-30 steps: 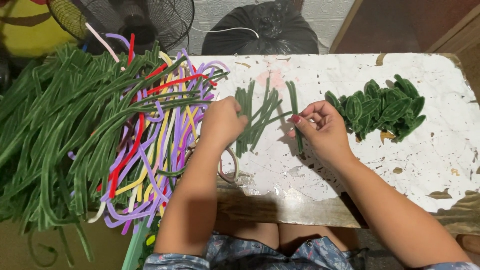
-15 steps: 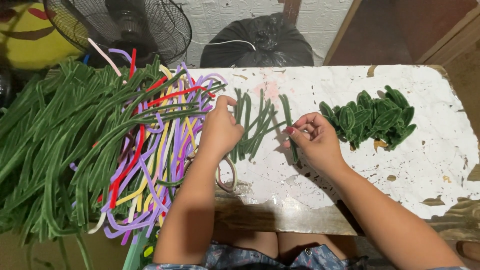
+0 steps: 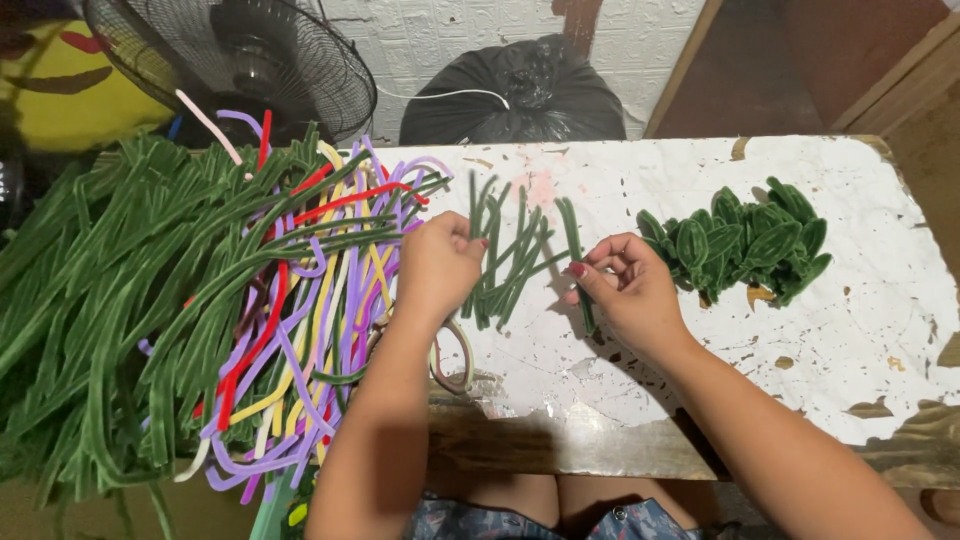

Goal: The person assembles green pipe cleaners by twisting them together to form small leaf-like shapes. They repeatedly pick up green pipe cleaners, twist them into loops, and place the finished pieces on the table. The task continues throughout the clip with consistent hand movements.

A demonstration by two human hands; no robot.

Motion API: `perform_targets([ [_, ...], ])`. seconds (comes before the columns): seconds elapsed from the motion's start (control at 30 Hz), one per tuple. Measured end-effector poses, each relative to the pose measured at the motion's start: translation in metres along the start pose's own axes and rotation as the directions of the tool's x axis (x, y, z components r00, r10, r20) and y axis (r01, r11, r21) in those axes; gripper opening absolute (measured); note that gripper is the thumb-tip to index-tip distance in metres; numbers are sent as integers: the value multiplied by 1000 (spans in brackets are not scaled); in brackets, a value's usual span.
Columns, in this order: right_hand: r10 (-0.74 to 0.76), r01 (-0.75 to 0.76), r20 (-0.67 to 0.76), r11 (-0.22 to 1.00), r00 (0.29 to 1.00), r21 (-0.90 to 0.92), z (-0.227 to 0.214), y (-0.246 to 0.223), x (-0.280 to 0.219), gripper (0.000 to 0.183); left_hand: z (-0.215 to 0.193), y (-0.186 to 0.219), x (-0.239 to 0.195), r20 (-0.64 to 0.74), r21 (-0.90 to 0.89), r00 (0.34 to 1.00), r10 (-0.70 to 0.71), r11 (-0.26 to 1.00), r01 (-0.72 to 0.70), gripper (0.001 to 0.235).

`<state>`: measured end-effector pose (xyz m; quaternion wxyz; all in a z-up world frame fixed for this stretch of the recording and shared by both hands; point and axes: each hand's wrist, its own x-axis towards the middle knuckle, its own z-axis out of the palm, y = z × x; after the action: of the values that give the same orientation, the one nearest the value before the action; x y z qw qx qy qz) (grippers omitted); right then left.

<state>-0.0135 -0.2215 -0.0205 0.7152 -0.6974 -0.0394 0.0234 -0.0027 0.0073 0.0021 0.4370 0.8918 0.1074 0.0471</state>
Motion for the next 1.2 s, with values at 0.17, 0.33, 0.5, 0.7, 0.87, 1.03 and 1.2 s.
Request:
perform_targets([
  [0.17, 11, -11, -5, 1000, 1000, 18, 1, 1, -1, 21, 1, 3, -4, -56, 38, 998, 11, 999, -8, 22],
  [0.33, 16, -15, -10, 999, 1000, 41, 0, 3, 0, 21, -10, 25, -16, -193, -38, 977, 95, 994, -105, 27],
  [0.5, 3, 0, -39, 997, 999, 74, 5, -5, -5, 27, 0, 42, -34, 5, -235, 880, 474, 856, -460, 30],
  [0.7, -118, 114, -59, 991, 991, -68, 5, -7, -6, 23, 29, 34, -34, 35, -115, 835, 549, 832, -543, 14],
  [0.87, -115, 115, 12, 986, 993, -122, -4, -15, -7, 37, 13, 45, -40, 136, -112, 813, 567, 824, -556, 17],
  [1.03, -11, -17, 116, 971, 993, 239, -24, 3, 5, 22, -3, 42, -37, 165, -235, 856, 489, 863, -448, 18],
  [1.2, -2, -274, 427, 764, 904, 585, -50, 56, 19, 15, -12, 40, -32, 168, -391, 848, 502, 824, -410, 13],
])
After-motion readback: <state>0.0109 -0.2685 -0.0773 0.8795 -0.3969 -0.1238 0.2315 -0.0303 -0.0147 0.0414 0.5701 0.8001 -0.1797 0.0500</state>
